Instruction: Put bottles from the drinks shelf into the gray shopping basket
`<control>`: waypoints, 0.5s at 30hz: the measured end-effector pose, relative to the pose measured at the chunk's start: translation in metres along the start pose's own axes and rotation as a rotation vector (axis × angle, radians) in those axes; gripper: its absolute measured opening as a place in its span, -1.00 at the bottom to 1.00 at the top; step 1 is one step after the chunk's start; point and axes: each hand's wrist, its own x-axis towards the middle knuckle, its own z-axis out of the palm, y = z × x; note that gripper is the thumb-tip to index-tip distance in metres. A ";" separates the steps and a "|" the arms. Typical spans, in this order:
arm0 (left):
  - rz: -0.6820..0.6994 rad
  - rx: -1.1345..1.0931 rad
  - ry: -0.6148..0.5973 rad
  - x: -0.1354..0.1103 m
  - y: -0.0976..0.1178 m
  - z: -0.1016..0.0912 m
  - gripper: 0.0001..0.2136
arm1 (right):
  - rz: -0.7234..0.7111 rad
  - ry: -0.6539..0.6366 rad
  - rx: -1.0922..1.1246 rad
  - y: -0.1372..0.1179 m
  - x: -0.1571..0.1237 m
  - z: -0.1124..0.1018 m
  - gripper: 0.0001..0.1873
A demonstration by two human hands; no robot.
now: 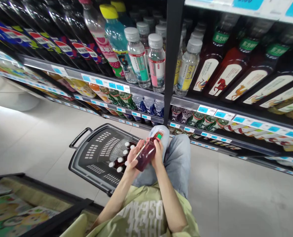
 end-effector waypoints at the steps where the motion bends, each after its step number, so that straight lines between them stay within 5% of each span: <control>1: 0.037 0.108 -0.043 -0.003 0.009 0.000 -0.60 | 0.014 -0.037 -0.014 -0.001 0.000 -0.001 -0.54; 6: -0.025 0.485 -0.287 -0.019 0.037 0.005 -0.74 | 0.131 -0.246 -0.073 -0.011 0.005 0.001 -0.58; 9: 0.096 0.769 -0.503 -0.025 0.032 0.011 -0.73 | 0.172 -0.301 -0.079 -0.016 0.007 -0.001 -0.61; 12: 0.111 0.855 -0.582 -0.027 0.017 0.018 -0.75 | 0.135 -0.222 -0.116 -0.020 0.005 -0.007 -0.65; 15: -0.120 0.616 -0.497 -0.026 0.000 0.023 -0.77 | 0.080 -0.075 -0.195 -0.020 0.000 -0.010 -0.66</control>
